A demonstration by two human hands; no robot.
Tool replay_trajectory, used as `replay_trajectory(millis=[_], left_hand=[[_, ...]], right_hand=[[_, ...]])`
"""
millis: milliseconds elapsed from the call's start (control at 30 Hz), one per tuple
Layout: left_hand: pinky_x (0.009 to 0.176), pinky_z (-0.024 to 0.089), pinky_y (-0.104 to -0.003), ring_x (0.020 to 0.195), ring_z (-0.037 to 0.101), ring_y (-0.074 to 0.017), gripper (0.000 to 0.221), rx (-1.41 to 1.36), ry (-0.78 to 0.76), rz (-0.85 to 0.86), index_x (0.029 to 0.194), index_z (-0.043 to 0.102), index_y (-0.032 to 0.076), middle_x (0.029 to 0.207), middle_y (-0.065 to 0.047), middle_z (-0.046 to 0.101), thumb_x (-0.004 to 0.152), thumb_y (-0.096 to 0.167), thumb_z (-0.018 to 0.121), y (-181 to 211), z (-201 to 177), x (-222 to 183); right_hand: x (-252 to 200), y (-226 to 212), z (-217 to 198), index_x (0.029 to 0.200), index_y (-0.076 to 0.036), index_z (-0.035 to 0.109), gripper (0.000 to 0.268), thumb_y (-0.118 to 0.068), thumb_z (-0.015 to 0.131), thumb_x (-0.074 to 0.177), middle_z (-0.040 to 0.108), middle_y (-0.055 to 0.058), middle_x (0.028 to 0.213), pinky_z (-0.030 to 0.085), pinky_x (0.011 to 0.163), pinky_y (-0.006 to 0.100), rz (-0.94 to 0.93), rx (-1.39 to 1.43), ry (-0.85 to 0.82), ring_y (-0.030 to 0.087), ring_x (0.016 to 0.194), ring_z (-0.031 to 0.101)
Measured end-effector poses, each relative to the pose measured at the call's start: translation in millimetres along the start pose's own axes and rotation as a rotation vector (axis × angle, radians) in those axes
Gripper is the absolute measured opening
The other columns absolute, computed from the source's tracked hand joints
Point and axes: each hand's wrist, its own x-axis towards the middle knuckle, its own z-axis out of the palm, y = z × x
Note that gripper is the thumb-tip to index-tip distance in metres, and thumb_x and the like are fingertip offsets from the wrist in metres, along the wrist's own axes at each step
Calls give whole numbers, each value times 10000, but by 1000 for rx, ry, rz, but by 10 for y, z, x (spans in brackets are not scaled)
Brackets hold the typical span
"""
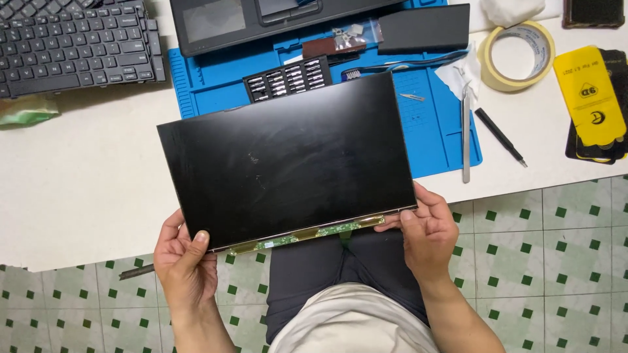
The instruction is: A person uses a small hand tool to clean or pry the bottom edge of a laptop LCD screen panel on a repair workbench.
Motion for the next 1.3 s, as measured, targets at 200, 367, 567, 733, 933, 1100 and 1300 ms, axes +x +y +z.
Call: replay_trajectory(millis=[200,367,567,733,933,1100,1300], left_hand=[[1004,571,-330,1155,670,-255,570,-69,-41,35,1368,506,-22,1370,-246,642,827,-74,679,-25,-41,-5],[1005,537,-321,1166,648,-251,564,-87,-71,103,1333,518,-15,1360,-236,634,808,-49,722,-125,-55,-38],[998,550,-348,1082,684,-232,521,-131,-174,149,1312,527,-26,1192,-192,703,858,30,775,-106,60,-112],[943,575,-340,1012,697,-211,482,-117,-191,167,1281,545,-25,1124,-157,723,863,51,773,-86,96,-135],[1035,521,-357,1128,669,-239,457,-121,-227,113,1290,542,-12,1215,-172,695,892,78,746,-97,53,-145],[1015,513,-337,1100,656,-213,429,-111,-191,98,1243,553,12,1171,-149,693,884,112,766,-152,-18,-135],[964,550,-339,1027,674,-212,410,-92,-180,99,1192,559,19,1099,-148,704,878,157,783,-173,-62,-130]], right_hand=[[-10,61,41,1399,107,468,428,65,535,978,692,272,986,678,612,442,56,4,92,297,620,712],[-13,142,14,1439,81,456,444,14,555,1011,637,242,918,662,624,403,91,45,134,228,626,672],[11,193,-10,1427,-1,508,364,-40,574,1071,596,152,787,654,618,331,109,27,213,185,602,666],[44,350,-152,1416,-16,530,279,-96,544,1149,588,218,762,618,587,373,83,-55,243,251,548,620],[61,289,-90,1435,21,529,281,-85,500,1176,628,244,870,616,628,382,108,-151,258,284,596,634],[90,407,-187,1414,99,541,287,-90,533,1198,613,293,924,577,537,406,106,-172,288,350,536,600],[86,424,-136,1365,86,549,260,-106,482,1202,598,290,818,546,517,365,89,-233,271,329,533,598]])
